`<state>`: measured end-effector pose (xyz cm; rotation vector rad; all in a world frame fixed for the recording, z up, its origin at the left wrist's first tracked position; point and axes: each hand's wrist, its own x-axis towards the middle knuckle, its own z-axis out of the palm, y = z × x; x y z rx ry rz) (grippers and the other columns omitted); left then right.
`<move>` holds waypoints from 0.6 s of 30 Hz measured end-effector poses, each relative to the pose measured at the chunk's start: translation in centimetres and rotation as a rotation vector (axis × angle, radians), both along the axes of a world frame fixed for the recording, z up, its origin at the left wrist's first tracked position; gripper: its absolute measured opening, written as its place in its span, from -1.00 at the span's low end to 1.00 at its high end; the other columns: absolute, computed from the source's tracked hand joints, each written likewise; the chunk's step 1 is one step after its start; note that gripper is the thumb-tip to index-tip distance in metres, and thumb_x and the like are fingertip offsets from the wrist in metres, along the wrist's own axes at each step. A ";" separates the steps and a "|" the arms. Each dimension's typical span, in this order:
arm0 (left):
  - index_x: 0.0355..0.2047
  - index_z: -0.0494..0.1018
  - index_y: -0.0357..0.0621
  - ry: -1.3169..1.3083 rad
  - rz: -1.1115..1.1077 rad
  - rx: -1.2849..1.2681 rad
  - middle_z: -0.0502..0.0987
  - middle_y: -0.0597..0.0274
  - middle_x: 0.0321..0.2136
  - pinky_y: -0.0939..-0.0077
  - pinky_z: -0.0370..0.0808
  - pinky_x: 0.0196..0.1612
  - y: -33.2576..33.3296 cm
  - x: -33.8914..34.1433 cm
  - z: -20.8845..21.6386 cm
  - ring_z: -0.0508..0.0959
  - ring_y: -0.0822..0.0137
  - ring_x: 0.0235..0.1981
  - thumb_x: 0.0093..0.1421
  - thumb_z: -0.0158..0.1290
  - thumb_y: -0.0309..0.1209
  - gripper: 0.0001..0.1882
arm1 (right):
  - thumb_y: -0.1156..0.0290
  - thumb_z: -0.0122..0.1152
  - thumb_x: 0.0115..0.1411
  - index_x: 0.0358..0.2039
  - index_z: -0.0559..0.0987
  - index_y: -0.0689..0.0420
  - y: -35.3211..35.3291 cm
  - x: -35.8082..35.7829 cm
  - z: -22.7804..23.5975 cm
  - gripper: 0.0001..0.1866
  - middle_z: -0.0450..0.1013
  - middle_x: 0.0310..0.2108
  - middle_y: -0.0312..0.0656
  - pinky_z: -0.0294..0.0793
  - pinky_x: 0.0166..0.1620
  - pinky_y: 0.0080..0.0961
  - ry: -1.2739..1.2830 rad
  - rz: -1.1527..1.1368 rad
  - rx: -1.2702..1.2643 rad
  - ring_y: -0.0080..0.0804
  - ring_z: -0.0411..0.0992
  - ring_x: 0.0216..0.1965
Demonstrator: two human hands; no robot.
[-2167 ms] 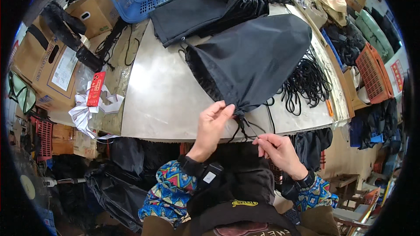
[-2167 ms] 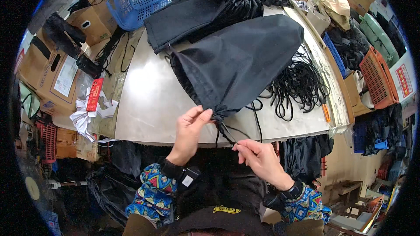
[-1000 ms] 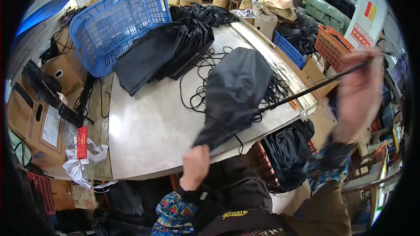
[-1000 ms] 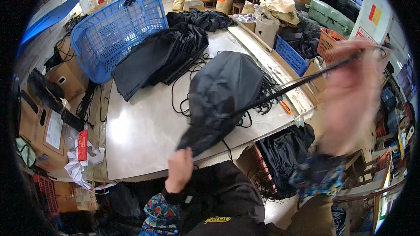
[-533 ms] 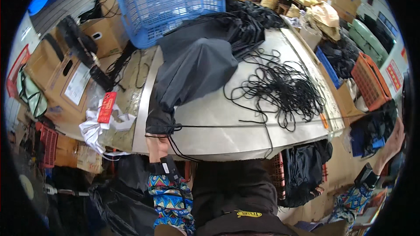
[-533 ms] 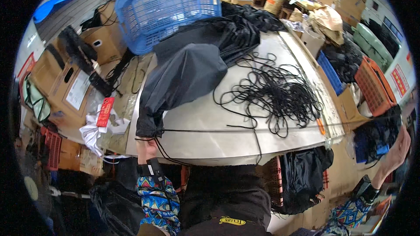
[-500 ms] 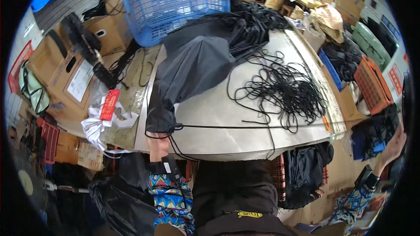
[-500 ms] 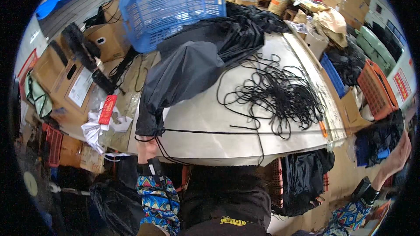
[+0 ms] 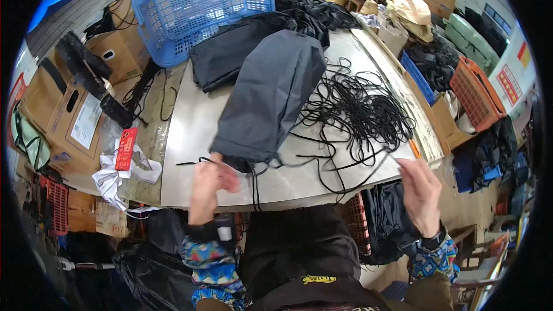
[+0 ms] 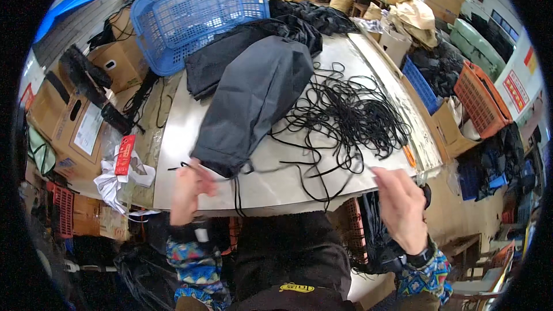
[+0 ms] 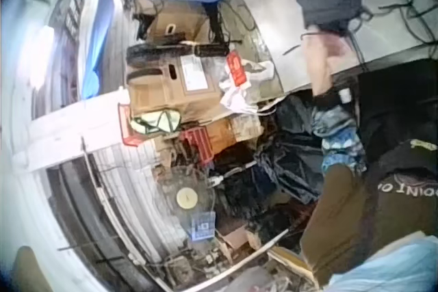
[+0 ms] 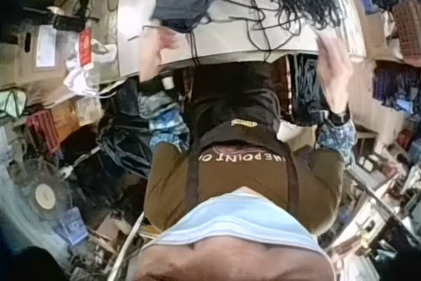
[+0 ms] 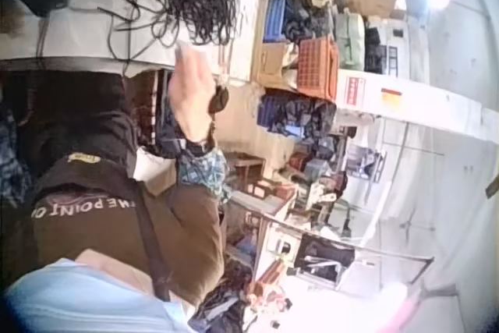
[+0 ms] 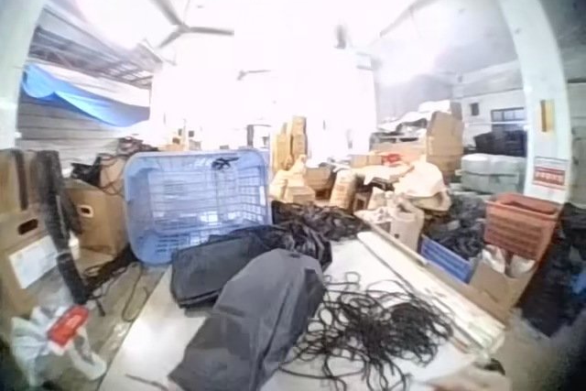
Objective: The person assembles black drawstring bags by threading elastic cords through the top hems using a metal hook tool. They repeatedly pick up bags, thread the elastic through the casing, and pull it through to form the drawstring closure. The process is repeated for multiple bags on a cluttered workbench.
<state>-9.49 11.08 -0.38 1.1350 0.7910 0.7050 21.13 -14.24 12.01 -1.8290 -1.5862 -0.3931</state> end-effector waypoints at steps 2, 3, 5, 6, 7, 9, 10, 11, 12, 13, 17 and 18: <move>-0.14 0.35 -0.38 -0.148 -0.065 0.064 0.54 -0.11 -0.25 0.28 0.58 -0.25 -1.6 0.5 4.1 0.62 0.08 -0.35 0.32 -0.10 -0.23 -0.63 | 0.72 0.18 0.04 -0.20 0.54 0.23 0.6 -0.4 -0.5 -0.73 0.43 -0.48 -0.08 0.40 -0.43 -0.49 0.060 0.043 -0.018 -0.23 0.42 -0.50; -0.12 0.35 -0.36 -0.318 -0.075 0.171 0.52 -0.12 -0.20 0.24 0.56 -0.18 -4.4 2.5 5.7 0.61 0.06 -0.28 0.32 -0.12 -0.21 -0.61 | 0.71 0.18 0.04 -0.21 0.54 0.23 0.8 -0.7 -0.7 -0.73 0.42 -0.49 -0.08 0.40 -0.43 -0.48 0.098 0.076 -0.045 -0.23 0.42 -0.51; -0.01 0.29 -0.40 -0.573 -0.142 0.366 0.44 -0.17 -0.04 0.22 0.30 0.17 -8.5 7.2 7.5 0.47 0.11 0.03 0.26 -0.07 -0.44 -0.66 | 0.70 0.18 0.05 -0.21 0.54 0.23 1.8 -2.1 -0.9 -0.74 0.43 -0.48 -0.07 0.41 -0.43 -0.49 0.162 0.165 -0.063 -0.23 0.43 -0.50; 0.13 0.20 -0.35 -0.419 -0.252 0.567 0.36 -0.08 0.08 0.21 0.15 0.24 -8.9 8.5 7.1 0.31 0.16 0.18 0.24 -0.06 -0.46 -0.54 | 0.69 0.18 0.06 -0.22 0.53 0.23 2.6 -2.9 -1.0 -0.76 0.44 -0.46 -0.06 0.41 -0.42 -0.48 0.202 0.239 -0.029 -0.21 0.43 -0.49; 0.23 0.08 -0.30 -0.244 -0.329 0.722 0.28 -0.04 0.16 0.17 0.09 0.25 -9.8 9.9 6.8 0.22 0.11 0.24 0.26 -0.03 -0.35 -0.41 | 0.69 0.18 0.06 -0.23 0.53 0.24 3.0 -3.6 -0.6 -0.77 0.45 -0.46 -0.06 0.41 -0.41 -0.48 0.210 0.247 -0.008 -0.21 0.43 -0.49; 0.30 -0.14 -0.29 0.172 -0.383 0.984 0.24 -0.12 0.14 0.03 -0.01 0.27 -10.0 12.3 4.5 0.23 -0.03 0.20 0.22 0.03 -0.18 -0.18 | 0.68 0.17 0.07 -0.24 0.53 0.24 2.8 -4.0 0.0 -0.79 0.45 -0.46 -0.05 0.42 -0.39 -0.46 0.210 0.223 0.033 -0.20 0.43 -0.49; 0.30 -0.16 -0.28 0.216 -0.268 1.018 0.21 -0.10 0.16 0.02 0.04 0.26 -9.4 12.7 3.6 0.30 -0.02 0.13 0.21 0.04 -0.19 -0.17 | 0.65 0.17 0.09 -0.27 0.52 0.26 2.3 -3.7 -0.2 -0.84 0.45 -0.46 -0.05 0.42 -0.37 -0.46 0.201 0.121 0.069 -0.20 0.43 -0.49; 0.31 -0.19 -0.27 0.259 -0.151 1.049 0.18 -0.08 0.17 0.00 0.09 0.24 -8.5 12.8 2.6 0.36 0.00 0.07 0.21 0.04 -0.20 -0.15 | 0.57 0.13 0.19 -0.27 0.51 0.24 2.0 -3.0 -0.5 -0.91 0.43 -0.50 -0.20 0.33 -0.46 -0.61 0.166 0.027 0.203 -0.45 0.36 -0.54; 0.30 -0.18 -0.24 -0.236 -0.053 0.505 0.11 -0.02 0.20 0.07 0.30 0.13 -7.1 12.3 1.0 0.46 0.07 -0.05 0.20 0.05 -0.26 -0.17 | 0.53 0.09 0.23 -0.26 0.51 0.23 1.4 -2.3 -0.4 -0.91 0.39 -0.52 -0.29 0.24 -0.49 -0.69 0.379 -0.078 0.303 -0.58 0.29 -0.56; 0.28 -0.15 -0.23 -0.239 0.142 0.202 0.07 0.02 0.22 0.21 0.45 -0.02 -5.6 11.1 1.4 0.50 0.15 -0.11 0.22 0.00 -0.32 -0.25 | 0.49 0.06 0.27 -0.25 0.51 0.22 0.6 -1.5 -0.1 -0.90 0.35 -0.53 -0.37 0.15 -0.52 -0.77 0.593 -0.196 0.401 -0.71 0.22 -0.57; 0.13 0.13 -0.12 -0.509 0.662 -0.465 0.45 -0.17 -0.12 0.32 0.53 -0.18 0.6 2.1 -0.3 0.55 0.13 -0.30 0.29 -0.09 -0.15 -0.50 | 0.51 0.04 0.28 -0.23 0.50 0.26 0.0 1.4 0.0 -0.88 0.36 -0.50 -0.38 0.22 -0.46 -0.74 0.538 -0.218 0.281 -0.70 0.24 -0.51; 0.15 0.17 -0.15 -0.196 0.480 -0.260 0.52 -0.16 -0.22 0.34 0.55 -0.32 0.7 -0.3 0.0 0.57 0.17 -0.44 0.28 -0.06 -0.12 -0.47 | 0.54 0.06 0.26 -0.24 0.50 0.27 -0.2 1.2 -0.3 -0.89 0.38 -0.50 -0.35 0.26 -0.43 -0.71 0.479 -0.173 0.234 -0.66 0.27 -0.49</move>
